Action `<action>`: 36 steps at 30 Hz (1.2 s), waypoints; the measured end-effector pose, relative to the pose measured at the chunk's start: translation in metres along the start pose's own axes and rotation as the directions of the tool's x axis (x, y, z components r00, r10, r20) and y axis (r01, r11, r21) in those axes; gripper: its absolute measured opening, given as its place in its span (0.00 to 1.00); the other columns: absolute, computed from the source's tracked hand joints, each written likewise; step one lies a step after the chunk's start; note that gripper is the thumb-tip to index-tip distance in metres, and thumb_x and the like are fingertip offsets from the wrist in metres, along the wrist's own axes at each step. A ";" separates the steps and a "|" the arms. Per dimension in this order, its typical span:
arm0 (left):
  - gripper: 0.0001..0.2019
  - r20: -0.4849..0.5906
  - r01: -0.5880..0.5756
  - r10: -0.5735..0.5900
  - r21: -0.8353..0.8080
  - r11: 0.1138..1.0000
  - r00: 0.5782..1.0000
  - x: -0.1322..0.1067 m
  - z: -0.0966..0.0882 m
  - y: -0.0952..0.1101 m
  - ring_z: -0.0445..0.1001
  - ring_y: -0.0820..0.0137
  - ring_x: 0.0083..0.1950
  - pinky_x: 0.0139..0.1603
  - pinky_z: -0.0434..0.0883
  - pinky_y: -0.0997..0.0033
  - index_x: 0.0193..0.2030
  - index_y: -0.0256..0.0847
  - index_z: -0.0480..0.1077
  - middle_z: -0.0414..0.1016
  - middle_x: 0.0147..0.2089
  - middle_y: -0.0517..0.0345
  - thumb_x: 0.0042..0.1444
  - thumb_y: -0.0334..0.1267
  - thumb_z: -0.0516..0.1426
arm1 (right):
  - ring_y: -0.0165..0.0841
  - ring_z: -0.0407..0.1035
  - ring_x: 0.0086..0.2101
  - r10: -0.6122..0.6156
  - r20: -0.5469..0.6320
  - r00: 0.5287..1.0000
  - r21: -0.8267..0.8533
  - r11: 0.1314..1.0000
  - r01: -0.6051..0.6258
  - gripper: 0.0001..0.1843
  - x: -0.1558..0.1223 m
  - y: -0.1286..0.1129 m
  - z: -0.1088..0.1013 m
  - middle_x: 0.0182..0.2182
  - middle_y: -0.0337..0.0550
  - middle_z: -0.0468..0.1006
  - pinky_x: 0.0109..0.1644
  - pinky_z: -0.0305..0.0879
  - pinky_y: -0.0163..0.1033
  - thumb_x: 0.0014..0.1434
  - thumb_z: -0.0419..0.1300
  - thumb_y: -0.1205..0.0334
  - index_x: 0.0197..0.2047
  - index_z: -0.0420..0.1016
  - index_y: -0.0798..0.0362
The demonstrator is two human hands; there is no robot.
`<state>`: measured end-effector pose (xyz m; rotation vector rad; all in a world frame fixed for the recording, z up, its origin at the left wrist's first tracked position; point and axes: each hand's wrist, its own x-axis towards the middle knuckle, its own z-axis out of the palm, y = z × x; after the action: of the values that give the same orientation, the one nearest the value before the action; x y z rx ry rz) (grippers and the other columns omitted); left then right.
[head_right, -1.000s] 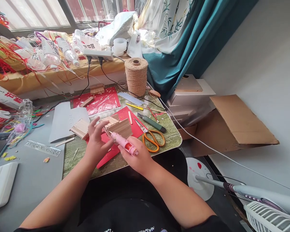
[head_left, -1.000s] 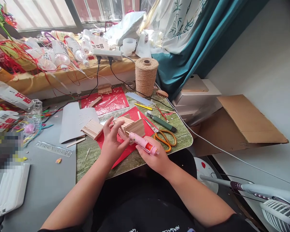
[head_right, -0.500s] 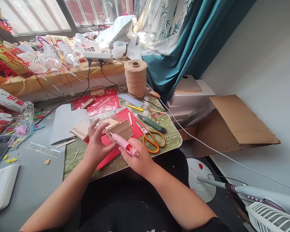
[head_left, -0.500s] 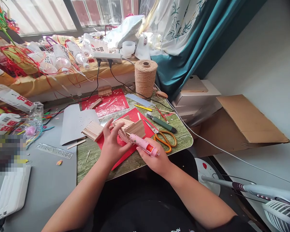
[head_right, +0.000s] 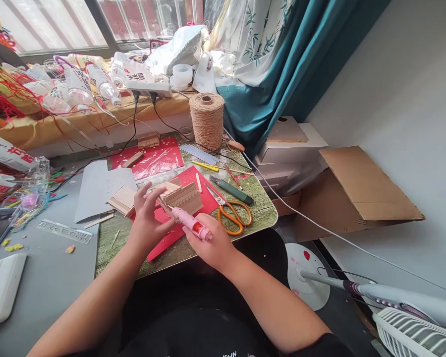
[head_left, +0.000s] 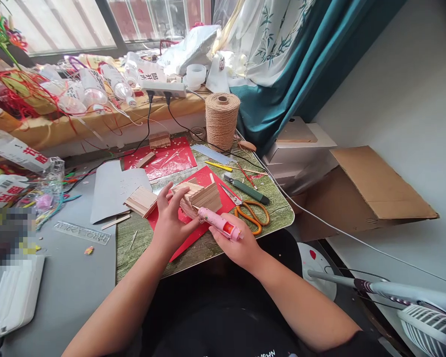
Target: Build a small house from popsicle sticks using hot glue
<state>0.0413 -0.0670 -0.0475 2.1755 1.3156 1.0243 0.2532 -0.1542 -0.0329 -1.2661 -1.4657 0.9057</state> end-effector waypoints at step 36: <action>0.42 -0.048 -0.022 0.018 -0.068 0.997 0.999 0.001 0.006 -0.016 0.48 0.40 0.85 0.74 0.70 0.33 0.72 0.58 0.62 0.41 0.83 0.46 0.54 0.41 0.75 | 0.35 0.69 0.35 -0.088 -0.068 0.994 0.017 0.996 0.089 0.08 0.012 -0.008 -0.004 0.34 0.39 0.72 0.45 0.69 0.44 0.71 0.62 0.58 0.38 0.71 0.48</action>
<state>0.0367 -0.0587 -0.0614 2.1296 1.2629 1.1191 0.2554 -0.1437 -0.0222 -1.1957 -1.4450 0.8101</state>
